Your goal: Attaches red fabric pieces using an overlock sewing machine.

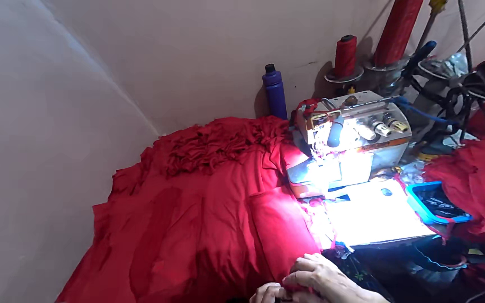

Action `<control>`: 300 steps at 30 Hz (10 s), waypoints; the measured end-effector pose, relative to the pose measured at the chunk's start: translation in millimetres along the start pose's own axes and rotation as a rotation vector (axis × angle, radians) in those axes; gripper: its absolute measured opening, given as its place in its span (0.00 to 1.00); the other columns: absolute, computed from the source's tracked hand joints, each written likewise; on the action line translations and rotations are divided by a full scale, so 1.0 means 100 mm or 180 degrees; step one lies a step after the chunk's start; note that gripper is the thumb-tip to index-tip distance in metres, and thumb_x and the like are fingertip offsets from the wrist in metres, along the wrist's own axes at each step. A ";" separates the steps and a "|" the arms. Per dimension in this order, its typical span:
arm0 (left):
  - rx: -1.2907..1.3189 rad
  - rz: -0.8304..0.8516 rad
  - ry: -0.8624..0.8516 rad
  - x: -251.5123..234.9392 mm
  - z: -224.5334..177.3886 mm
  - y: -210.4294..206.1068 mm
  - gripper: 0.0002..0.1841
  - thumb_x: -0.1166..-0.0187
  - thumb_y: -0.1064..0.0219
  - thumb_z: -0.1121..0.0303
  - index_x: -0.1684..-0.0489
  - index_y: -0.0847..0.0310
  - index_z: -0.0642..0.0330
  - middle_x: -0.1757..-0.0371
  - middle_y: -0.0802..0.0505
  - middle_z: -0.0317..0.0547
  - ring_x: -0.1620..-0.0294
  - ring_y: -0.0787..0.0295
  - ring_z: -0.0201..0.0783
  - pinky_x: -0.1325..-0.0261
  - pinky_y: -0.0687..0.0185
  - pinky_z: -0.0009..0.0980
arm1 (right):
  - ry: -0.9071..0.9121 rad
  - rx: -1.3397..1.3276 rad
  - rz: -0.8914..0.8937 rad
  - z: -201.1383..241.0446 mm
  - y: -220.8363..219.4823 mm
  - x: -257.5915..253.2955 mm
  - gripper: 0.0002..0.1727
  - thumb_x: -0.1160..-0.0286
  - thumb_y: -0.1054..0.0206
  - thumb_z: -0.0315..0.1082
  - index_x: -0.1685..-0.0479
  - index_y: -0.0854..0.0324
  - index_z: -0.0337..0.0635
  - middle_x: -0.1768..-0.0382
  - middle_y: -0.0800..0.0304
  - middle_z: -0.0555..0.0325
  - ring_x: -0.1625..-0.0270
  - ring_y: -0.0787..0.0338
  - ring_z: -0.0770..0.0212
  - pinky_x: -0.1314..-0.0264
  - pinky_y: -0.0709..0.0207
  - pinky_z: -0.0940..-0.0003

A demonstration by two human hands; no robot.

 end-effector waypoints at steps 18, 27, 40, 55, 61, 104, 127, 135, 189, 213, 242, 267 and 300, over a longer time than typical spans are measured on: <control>0.1974 -0.0254 0.2128 -1.17 0.37 0.20 0.23 0.04 0.56 0.60 0.44 0.22 0.74 0.57 0.11 0.42 0.57 0.13 0.23 0.50 0.14 0.25 | 0.0507 -0.0152 -0.1308 0.40 0.85 -0.22 0.15 0.17 0.42 0.33 0.54 0.08 0.39 0.59 0.05 0.55 0.51 0.10 0.73 0.43 0.20 0.82; 0.0246 -0.0967 0.1838 -1.53 0.85 0.37 0.19 0.22 0.26 0.66 0.84 0.24 0.62 0.86 0.26 0.32 0.83 0.34 0.24 0.71 0.33 0.26 | -0.0118 -0.0362 -0.0991 0.17 0.65 0.04 0.17 0.18 0.38 0.39 0.58 0.06 0.36 0.64 0.05 0.51 0.58 0.09 0.70 0.50 0.21 0.79; 0.0515 -0.0862 0.1782 -1.92 0.79 0.56 0.18 0.14 0.35 0.55 0.63 0.14 0.64 0.78 0.19 0.43 0.84 0.33 0.29 0.79 0.36 0.26 | -0.0734 -0.1673 -0.1957 -0.26 1.12 -0.09 0.08 0.29 0.32 0.26 0.59 0.08 0.46 0.66 0.04 0.71 0.62 0.07 0.77 0.53 0.12 0.80; -0.0206 -0.1713 0.0920 -1.17 0.44 0.60 0.17 0.23 0.30 0.70 0.42 0.18 0.75 0.50 0.09 0.61 0.55 0.10 0.45 0.53 0.15 0.38 | -0.1581 -0.2025 -0.0308 -0.57 0.30 0.05 0.08 0.23 0.33 0.33 0.68 0.11 0.48 0.78 0.14 0.81 0.75 0.19 0.88 0.70 0.25 0.89; -0.0125 -0.1548 -0.0410 -0.37 -0.21 0.03 0.07 0.25 0.26 0.63 0.62 0.14 0.55 0.59 0.11 0.40 0.50 0.15 0.29 0.42 0.21 0.21 | -0.1943 -0.1761 -0.0075 -0.65 0.24 0.01 0.12 0.18 0.38 0.33 0.72 0.14 0.49 0.82 0.19 0.80 0.79 0.24 0.88 0.74 0.30 0.88; 0.1440 -0.1085 0.1255 -1.21 0.24 0.26 0.06 0.21 0.36 0.79 0.64 0.13 0.70 0.71 0.08 0.34 0.68 0.14 0.19 0.58 0.16 0.19 | 0.0309 -0.1079 -0.0678 -0.04 0.51 0.23 0.15 0.12 0.40 0.37 0.56 0.10 0.35 0.67 0.08 0.57 0.63 0.15 0.81 0.55 0.25 0.90; 0.1704 -0.0570 0.0297 -0.96 -0.38 0.23 0.10 0.18 0.36 0.74 0.60 0.12 0.76 0.63 0.06 0.36 0.59 0.13 0.15 0.50 0.15 0.15 | -0.0763 -0.1630 -0.1700 -0.18 0.65 -0.14 0.08 0.23 0.31 0.35 0.54 0.23 0.43 0.81 0.22 0.82 0.79 0.27 0.90 0.75 0.32 0.94; 0.0688 0.0125 -0.0753 -1.20 -0.89 0.65 0.15 0.12 0.40 0.68 0.58 0.12 0.73 0.62 0.08 0.43 0.57 0.16 0.16 0.48 0.22 0.11 | -0.0522 -0.2118 -0.0532 0.08 0.62 -0.14 0.08 0.26 0.30 0.33 0.51 0.19 0.48 0.79 0.21 0.85 0.77 0.28 0.93 0.74 0.35 0.95; -0.1018 0.0546 0.0447 -3.18 0.01 -0.68 0.15 0.13 0.37 0.64 0.33 0.20 0.57 0.45 0.08 0.58 0.47 0.10 0.58 0.47 0.17 0.58 | -0.1363 -0.0336 -0.2769 -1.17 1.48 0.08 0.16 0.21 0.37 0.32 0.42 0.12 0.34 0.71 0.09 0.66 0.71 0.13 0.84 0.65 0.17 0.87; -0.0566 -0.0714 -0.0103 -0.08 -0.19 -0.28 0.19 0.28 0.26 0.46 0.46 0.12 0.44 0.40 0.10 0.41 0.29 0.21 0.40 0.25 0.34 0.39 | -0.0094 0.0338 -0.0500 -0.38 0.47 0.40 0.11 0.18 0.37 0.45 0.64 0.16 0.51 0.46 0.11 0.55 0.39 0.16 0.62 0.35 0.28 0.67; 0.1123 -0.0672 -0.0484 -0.33 -0.59 0.57 0.07 0.16 0.34 0.67 0.54 0.11 0.57 0.52 0.08 0.37 0.46 0.12 0.23 0.40 0.16 0.19 | -0.0088 -0.0415 -0.0704 0.27 1.02 0.35 0.09 0.16 0.32 0.41 0.46 0.11 0.55 0.44 0.08 0.69 0.33 0.18 0.79 0.28 0.29 0.80; -0.0065 -0.1196 0.0968 -0.80 0.46 0.27 0.15 0.30 0.26 0.73 0.47 0.08 0.69 0.65 0.06 0.49 0.75 0.20 0.21 0.68 0.23 0.15 | -0.1605 -0.0150 -0.0863 -0.83 0.49 -0.26 0.16 0.20 0.36 0.42 0.58 0.12 0.36 0.67 0.12 0.60 0.64 0.19 0.80 0.55 0.25 0.81; 0.0266 -0.0248 -0.0235 -0.69 -0.68 0.34 0.05 0.17 0.35 0.72 0.57 0.16 0.65 0.58 0.08 0.44 0.51 0.11 0.23 0.42 0.18 0.15 | 0.0274 -0.0055 0.0139 -0.03 0.57 -0.26 0.27 0.32 0.29 0.54 0.33 0.14 0.56 0.30 0.15 0.55 0.26 0.19 0.50 0.29 0.27 0.45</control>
Point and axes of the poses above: each hand's wrist, its own x-axis away from the middle knuckle, its own y-axis out of the back of the hand, z = x × y, the point moved 9 cm from there along -x, towards the middle knuckle
